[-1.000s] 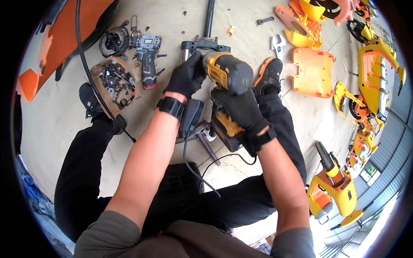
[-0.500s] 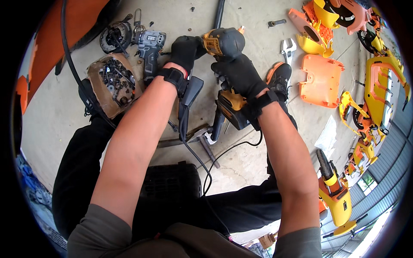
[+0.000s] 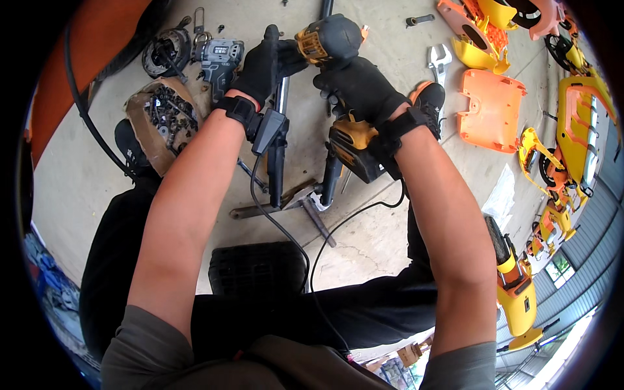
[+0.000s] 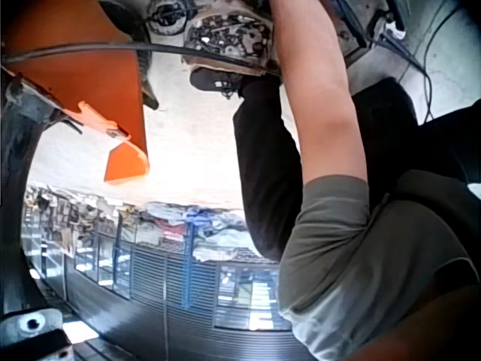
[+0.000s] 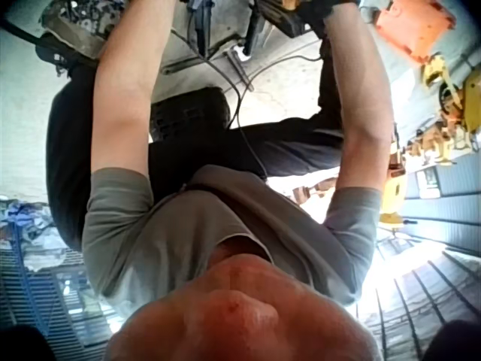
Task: The person holds and aligns the components of a motorcycle front fork assembly, then uses a power drill to tighten a bolt on the fork bracket.
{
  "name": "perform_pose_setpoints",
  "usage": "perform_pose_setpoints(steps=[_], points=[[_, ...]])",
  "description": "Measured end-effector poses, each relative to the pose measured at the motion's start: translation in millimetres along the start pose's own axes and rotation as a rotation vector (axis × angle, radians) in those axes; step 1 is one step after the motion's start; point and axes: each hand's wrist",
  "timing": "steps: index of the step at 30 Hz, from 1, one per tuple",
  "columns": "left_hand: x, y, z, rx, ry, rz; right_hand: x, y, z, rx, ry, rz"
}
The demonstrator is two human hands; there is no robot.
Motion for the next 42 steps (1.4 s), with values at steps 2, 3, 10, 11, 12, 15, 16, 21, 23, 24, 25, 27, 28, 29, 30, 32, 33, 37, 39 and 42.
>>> perform_pose_setpoints(steps=[2, 3, 10, 11, 12, 15, 16, 21, 23, 24, 25, 27, 28, 29, 30, 32, 33, 37, 39, 42], points=[[0, -1, 0, -0.007, 0.003, 0.012, 8, 1, -14, 0.362, -0.291, 0.048], [0, -1, 1, -0.011, 0.010, 0.016, 10, 1, -20, 0.416, -0.352, 0.069], [-3, -10, -1, -0.022, -0.018, 0.006, 18, 6, -15, 0.334, -0.365, 0.172], [-2, -9, 0, -0.028, -0.017, 0.016, 18, 4, -5, 0.229, -0.306, 0.175], [0, -9, 1, -0.033, -0.016, 0.025, 18, 4, 0, 0.123, -0.246, 0.177], [1, -5, 4, -0.037, -0.050, 0.037, 22, 5, -8, 0.475, -0.586, 0.205], [1, -4, 5, -0.037, -0.067, 0.038, 24, 5, -10, 0.531, -0.626, 0.208], [1, -4, 7, -0.045, -0.047, 0.049, 25, 5, -11, 0.451, -0.523, 0.204], [1, -2, 8, -0.049, -0.044, 0.053, 22, 5, -1, 0.235, -0.402, 0.203], [2, 0, 8, -0.053, -0.036, 0.050, 19, 5, 4, 0.110, -0.339, 0.206], [3, 2, 8, -0.056, -0.028, 0.047, 17, 4, 5, 0.123, -0.346, 0.187], [-1, -1, 6, -0.020, -0.044, 0.034, 16, 2, 6, 0.149, -0.357, 0.139], [-3, -3, 4, -0.002, -0.052, 0.028, 15, 0, 3, 0.177, -0.338, 0.130], [0, -1, 7, -0.042, -0.019, 0.076, 13, -1, 1, 0.205, -0.319, 0.124], [4, 0, 10, -0.081, 0.015, 0.124, 10, -3, 0, 0.233, -0.300, 0.118], [13, 0, 10, -0.348, 0.483, 0.114, 1, -13, 2, 0.104, -0.113, 0.073], [18, -5, 3, -0.573, 0.915, 0.049, -5, -21, 4, 0.038, -0.020, 0.050], [21, -31, -7, -0.333, 0.657, -0.094, -33, -66, 7, 0.042, 0.202, -0.230], [31, -42, -7, -0.164, 0.560, -0.182, -32, -80, 15, -0.113, 0.245, -0.276], [75, -36, 26, -0.384, 0.963, -0.283, -20, -85, 8, -0.193, 0.125, -0.337]])
Point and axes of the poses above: each hand's wrist, its own y-axis towards the middle knuckle, its own x-axis out of the back of the hand, z = x × y, and after that the axes turned 8 degrees about x, right-handed
